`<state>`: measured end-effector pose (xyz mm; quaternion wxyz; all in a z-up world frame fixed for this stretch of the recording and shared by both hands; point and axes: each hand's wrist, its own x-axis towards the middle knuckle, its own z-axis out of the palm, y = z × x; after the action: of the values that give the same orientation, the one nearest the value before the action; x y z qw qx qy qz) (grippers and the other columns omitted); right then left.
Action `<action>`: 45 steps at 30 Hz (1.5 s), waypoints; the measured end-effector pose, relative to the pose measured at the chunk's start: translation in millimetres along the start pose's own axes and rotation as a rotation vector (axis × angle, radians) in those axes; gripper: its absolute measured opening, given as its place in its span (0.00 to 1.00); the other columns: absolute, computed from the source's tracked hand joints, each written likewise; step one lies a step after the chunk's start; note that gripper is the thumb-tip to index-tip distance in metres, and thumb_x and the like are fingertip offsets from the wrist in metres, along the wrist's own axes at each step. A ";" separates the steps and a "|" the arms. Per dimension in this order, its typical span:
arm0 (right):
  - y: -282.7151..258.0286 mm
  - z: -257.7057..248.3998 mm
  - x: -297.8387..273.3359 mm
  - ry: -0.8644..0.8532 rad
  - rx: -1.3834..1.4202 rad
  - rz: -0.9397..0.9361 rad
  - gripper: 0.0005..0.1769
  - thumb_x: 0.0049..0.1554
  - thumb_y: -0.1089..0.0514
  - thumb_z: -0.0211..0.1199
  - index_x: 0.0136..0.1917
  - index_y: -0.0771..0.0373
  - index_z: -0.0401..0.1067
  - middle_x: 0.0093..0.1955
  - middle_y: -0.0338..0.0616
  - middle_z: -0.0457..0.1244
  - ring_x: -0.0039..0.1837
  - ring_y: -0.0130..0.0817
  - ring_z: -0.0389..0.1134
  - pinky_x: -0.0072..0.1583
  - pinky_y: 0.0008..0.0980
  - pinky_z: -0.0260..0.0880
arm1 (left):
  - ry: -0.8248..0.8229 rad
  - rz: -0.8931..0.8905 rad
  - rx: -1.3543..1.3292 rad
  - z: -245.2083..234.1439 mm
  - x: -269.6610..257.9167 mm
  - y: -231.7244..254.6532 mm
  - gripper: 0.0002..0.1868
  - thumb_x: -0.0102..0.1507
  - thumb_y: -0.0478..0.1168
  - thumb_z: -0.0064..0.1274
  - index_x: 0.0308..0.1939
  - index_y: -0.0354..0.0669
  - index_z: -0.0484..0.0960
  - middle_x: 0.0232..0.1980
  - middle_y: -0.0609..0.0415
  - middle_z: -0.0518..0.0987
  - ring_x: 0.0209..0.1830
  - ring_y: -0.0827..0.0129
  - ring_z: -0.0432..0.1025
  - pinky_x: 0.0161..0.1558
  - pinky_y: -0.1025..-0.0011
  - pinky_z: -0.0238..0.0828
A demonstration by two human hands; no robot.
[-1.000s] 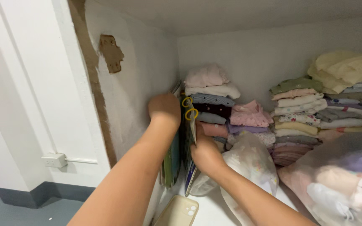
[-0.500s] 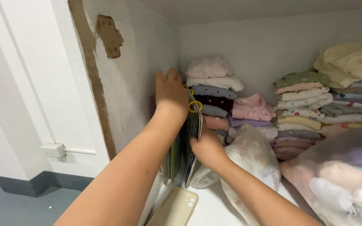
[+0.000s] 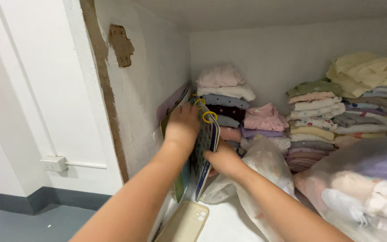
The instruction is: The person opens a white wardrobe and rearranges folded baby clothes, books, and plastic bags on the shelves. They move stacks of clothes, flip through a ring-bound book, and shift bags and other items to reorganize the contents.
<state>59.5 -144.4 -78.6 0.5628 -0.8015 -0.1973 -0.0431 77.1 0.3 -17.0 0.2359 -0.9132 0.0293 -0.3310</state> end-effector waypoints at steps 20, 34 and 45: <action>29.0 -10.2 6.8 -0.009 0.051 0.080 0.19 0.57 0.62 0.53 0.61 0.67 0.67 0.47 0.56 0.70 0.34 0.44 0.74 0.33 0.38 0.79 | 0.246 -0.312 -0.508 146.4 72.5 66.2 0.05 0.59 0.32 0.53 0.38 0.39 0.82 0.42 0.44 0.83 0.42 0.56 0.82 0.41 0.65 0.80; -8.7 1.7 -13.7 -0.043 0.017 0.139 0.49 0.50 0.51 0.65 0.78 0.55 0.42 0.62 0.55 0.65 0.58 0.48 0.70 0.45 0.46 0.80 | 0.469 -0.353 -0.545 -95.3 -19.9 -6.8 0.18 0.57 0.33 0.58 0.49 0.34 0.73 0.46 0.37 0.79 0.38 0.45 0.80 0.37 0.57 0.79; -18.7 34.0 -41.8 0.172 -0.427 -0.423 0.54 0.46 0.45 0.74 0.76 0.66 0.50 0.67 0.71 0.59 0.64 0.63 0.66 0.62 0.48 0.69 | 0.641 -0.320 -0.625 -185.6 -125.2 -60.2 0.18 0.54 0.25 0.55 0.47 0.30 0.69 0.46 0.37 0.75 0.35 0.39 0.77 0.32 0.53 0.76</action>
<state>9.0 -119.0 -86.6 0.3750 -0.8362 -0.2978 -0.2675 -141.4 3.5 60.4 -0.1251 -0.7853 0.0579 -0.6035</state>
